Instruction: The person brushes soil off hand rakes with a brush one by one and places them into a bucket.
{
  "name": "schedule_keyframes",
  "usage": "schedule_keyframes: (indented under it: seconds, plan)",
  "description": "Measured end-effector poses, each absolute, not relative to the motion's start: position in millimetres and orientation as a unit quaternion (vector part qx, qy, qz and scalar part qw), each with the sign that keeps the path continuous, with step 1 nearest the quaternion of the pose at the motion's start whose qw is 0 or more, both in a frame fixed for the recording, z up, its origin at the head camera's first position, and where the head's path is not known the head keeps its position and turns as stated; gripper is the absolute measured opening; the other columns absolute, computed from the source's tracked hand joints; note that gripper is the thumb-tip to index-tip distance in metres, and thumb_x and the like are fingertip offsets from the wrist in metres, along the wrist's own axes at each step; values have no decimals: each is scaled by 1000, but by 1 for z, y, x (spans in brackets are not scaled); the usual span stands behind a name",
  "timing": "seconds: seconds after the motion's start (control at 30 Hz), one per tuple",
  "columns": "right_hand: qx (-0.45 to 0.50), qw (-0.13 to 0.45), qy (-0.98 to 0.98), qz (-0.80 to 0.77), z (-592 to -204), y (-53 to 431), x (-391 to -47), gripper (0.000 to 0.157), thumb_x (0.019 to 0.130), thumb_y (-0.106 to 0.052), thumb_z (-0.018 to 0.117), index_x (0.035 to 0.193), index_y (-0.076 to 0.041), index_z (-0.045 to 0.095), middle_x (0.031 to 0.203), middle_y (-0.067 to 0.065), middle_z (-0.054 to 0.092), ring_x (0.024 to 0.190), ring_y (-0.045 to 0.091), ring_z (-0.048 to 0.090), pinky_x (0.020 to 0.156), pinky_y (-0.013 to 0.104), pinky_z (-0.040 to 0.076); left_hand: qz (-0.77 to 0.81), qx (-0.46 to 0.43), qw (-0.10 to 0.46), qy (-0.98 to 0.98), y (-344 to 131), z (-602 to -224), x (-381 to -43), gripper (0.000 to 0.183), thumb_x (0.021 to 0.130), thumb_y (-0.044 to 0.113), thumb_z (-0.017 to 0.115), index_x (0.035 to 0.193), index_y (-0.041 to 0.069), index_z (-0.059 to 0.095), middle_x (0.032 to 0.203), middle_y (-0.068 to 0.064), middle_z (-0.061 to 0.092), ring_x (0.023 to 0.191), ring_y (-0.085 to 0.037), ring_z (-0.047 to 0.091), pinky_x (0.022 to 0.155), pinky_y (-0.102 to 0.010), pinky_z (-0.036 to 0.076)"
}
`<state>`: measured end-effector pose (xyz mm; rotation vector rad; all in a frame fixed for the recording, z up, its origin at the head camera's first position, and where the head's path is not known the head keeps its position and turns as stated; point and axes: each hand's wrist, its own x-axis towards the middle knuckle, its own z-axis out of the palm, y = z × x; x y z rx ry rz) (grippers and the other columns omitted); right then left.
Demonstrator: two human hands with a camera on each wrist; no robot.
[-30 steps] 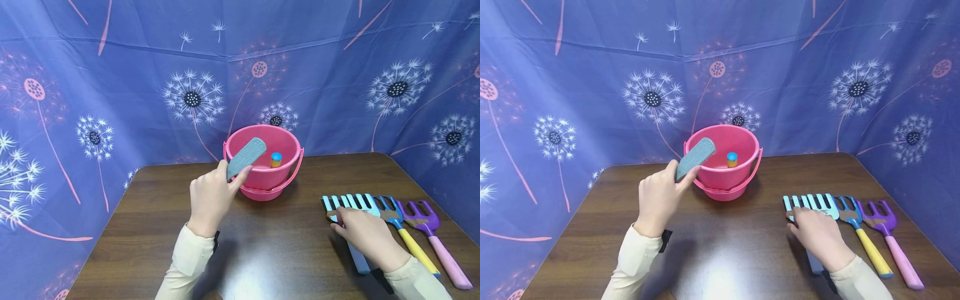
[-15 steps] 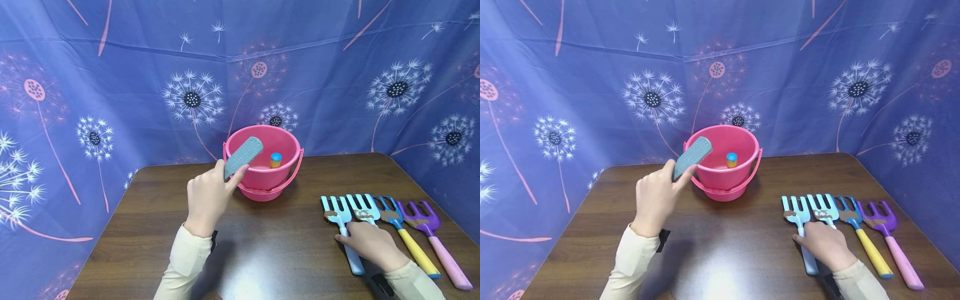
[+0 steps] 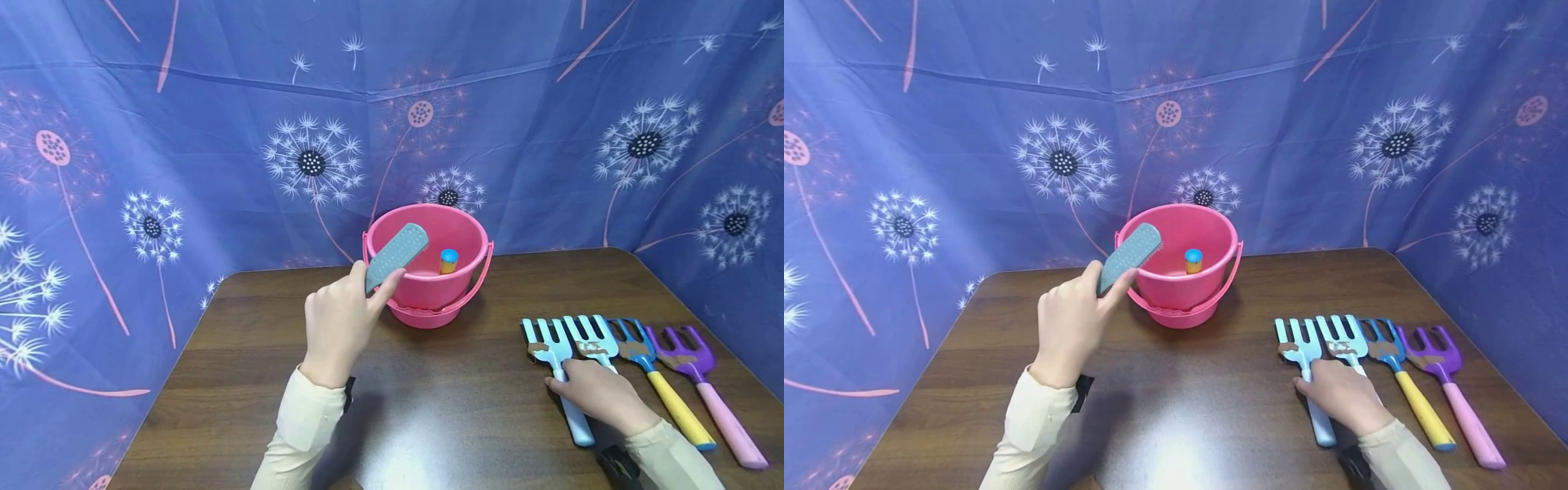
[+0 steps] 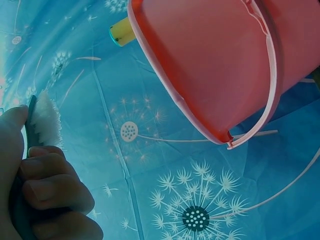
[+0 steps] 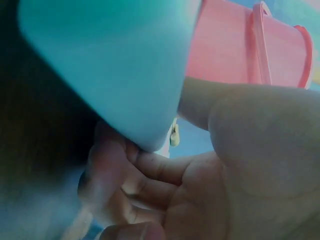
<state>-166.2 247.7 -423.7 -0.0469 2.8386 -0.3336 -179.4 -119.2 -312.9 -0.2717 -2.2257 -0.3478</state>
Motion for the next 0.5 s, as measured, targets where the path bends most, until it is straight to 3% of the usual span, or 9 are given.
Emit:
schedule_keyframes:
  seconds: [0.17,0.37,0.5]
  plan:
    - [-21,104,983,-146,-424,245,-169,37,102,-33,47,100,2,57,71,5,49,63,19,48,56,37,37,-140,-103,420,-891,-119,-313,-179,57,94,60,62,69,11,46,49,1,34,39,-17,34,41,-29,25]
    - [-24,-8,982,-187,-417,233,-165,31,103,-30,50,90,-1,51,63,2,45,52,16,44,47,32,32,-140,-103,417,-892,-119,-313,-180,57,95,61,60,70,11,47,49,0,36,39,-17,35,41,-29,27]
    - [-23,-98,970,-221,-402,220,-158,29,102,-32,54,92,-5,51,61,1,47,48,13,42,44,29,30,-144,-104,419,-890,-119,-313,-180,58,95,61,60,70,11,47,49,1,35,39,-17,35,41,-29,27]
